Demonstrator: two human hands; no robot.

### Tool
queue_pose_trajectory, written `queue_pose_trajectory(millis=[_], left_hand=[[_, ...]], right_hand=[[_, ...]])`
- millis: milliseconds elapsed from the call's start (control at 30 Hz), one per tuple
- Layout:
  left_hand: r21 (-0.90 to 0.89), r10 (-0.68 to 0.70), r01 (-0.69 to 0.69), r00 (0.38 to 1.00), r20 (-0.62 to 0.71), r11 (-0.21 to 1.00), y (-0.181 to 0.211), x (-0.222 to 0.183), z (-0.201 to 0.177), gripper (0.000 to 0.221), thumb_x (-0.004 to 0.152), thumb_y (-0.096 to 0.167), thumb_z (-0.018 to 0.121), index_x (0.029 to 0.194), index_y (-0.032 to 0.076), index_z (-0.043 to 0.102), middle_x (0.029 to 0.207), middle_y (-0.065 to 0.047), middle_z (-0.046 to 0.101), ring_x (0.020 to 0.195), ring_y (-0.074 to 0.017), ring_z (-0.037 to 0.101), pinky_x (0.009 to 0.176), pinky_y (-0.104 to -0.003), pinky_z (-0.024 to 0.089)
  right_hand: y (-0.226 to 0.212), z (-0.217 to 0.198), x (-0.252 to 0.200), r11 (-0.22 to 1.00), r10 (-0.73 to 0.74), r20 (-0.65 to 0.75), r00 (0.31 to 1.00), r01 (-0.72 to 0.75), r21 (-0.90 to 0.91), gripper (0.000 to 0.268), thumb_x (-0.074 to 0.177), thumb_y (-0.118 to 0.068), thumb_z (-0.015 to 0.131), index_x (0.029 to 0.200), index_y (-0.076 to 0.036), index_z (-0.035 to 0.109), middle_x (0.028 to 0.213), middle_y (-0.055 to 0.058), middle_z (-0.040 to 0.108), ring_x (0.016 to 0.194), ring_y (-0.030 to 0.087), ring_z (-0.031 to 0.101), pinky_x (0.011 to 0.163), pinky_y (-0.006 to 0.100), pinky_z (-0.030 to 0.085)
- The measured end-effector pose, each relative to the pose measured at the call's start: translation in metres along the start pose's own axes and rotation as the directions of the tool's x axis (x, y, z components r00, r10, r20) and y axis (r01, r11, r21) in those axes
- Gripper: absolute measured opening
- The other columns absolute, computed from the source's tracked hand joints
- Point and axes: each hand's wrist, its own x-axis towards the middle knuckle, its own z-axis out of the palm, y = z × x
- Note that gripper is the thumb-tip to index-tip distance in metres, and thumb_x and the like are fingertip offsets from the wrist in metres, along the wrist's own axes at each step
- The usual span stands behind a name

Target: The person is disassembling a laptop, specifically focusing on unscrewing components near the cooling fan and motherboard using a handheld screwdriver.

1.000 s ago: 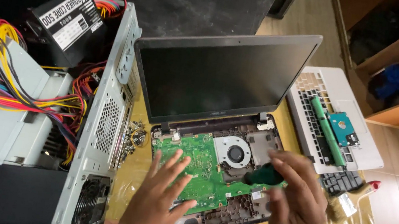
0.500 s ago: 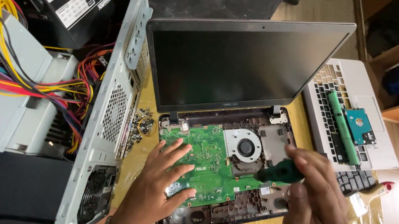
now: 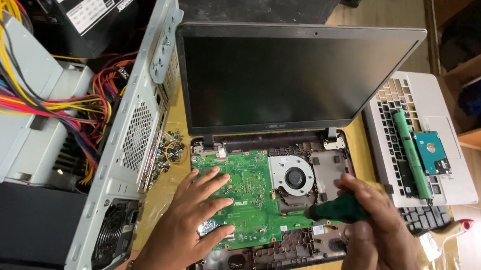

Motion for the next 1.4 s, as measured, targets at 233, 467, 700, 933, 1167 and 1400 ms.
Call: queue_pose_trajectory(millis=[233,467,700,933,1167,1400], left_hand=[[-0.010,0.003,-0.003,1.000,-0.016,1.000,0.001,0.000,-0.001,0.032,0.085,0.029,0.076,0.111,0.013,0.067,0.147,-0.010,0.056,0.144,-0.0335,0.044,0.124,-0.059,0.020],[-0.001,0.001,-0.001,1.000,-0.006,1.000,-0.001,-0.002,0.001,0.032,0.085,0.029,0.076,0.111,0.013,0.067,0.147,-0.012,0.055,0.144,-0.0338,0.043,0.124,-0.060,0.019],[0.087,0.055,-0.058,0.998,0.035,0.995,-0.006,-0.003,0.004,0.055,0.087,0.053,0.071,0.125,0.016,0.057,0.155,-0.010,0.046,0.148,-0.0319,0.035,0.125,-0.060,0.015],[0.138,0.063,-0.075,0.994,0.091,0.988,0.000,-0.001,0.002,0.068,0.086,0.070,0.060,0.129,0.018,0.061,0.159,-0.013,0.039,0.149,-0.0357,0.031,0.121,-0.063,0.014],[0.127,0.071,-0.080,0.995,0.074,0.989,0.000,-0.001,0.002,0.067,0.086,0.068,0.063,0.130,0.018,0.060,0.158,-0.014,0.042,0.149,-0.0359,0.033,0.121,-0.062,0.015],[0.122,0.079,-0.087,0.995,0.068,0.989,0.002,0.001,0.001,0.065,0.088,0.068,0.059,0.127,0.017,0.062,0.156,-0.015,0.045,0.148,-0.0369,0.035,0.121,-0.062,0.017]], right_hand=[[0.014,-0.001,-0.005,0.993,-0.004,-0.051,0.999,-0.002,-0.120,0.031,0.096,-0.008,0.053,0.125,0.003,0.060,0.122,0.027,0.070,0.094,0.025,0.075,0.081,0.029,0.067],[0.006,0.000,-0.001,0.987,0.006,-0.098,0.995,-0.022,-0.159,0.031,0.095,-0.006,0.054,0.122,0.006,0.060,0.119,0.024,0.064,0.102,0.028,0.068,0.090,0.034,0.063],[0.010,-0.002,-0.003,0.994,0.035,-0.099,0.994,-0.046,-0.104,0.034,0.091,0.008,0.053,0.125,0.007,0.059,0.125,0.028,0.067,0.103,0.031,0.074,0.085,0.030,0.065],[0.015,-0.003,-0.007,1.000,0.018,-0.102,0.995,-0.019,-0.003,0.031,0.093,-0.006,0.063,0.123,0.003,0.060,0.120,0.021,0.062,0.104,0.028,0.071,0.091,0.033,0.069],[0.008,-0.007,-0.009,0.994,0.004,-0.095,0.995,-0.015,-0.109,0.031,0.095,-0.010,0.054,0.123,0.004,0.059,0.119,0.023,0.062,0.104,0.029,0.068,0.093,0.037,0.064],[0.017,-0.009,-0.012,0.998,0.009,-0.083,0.997,-0.014,-0.058,0.031,0.098,-0.010,0.061,0.128,0.001,0.060,0.121,0.023,0.066,0.093,0.021,0.072,0.079,0.025,0.067]])
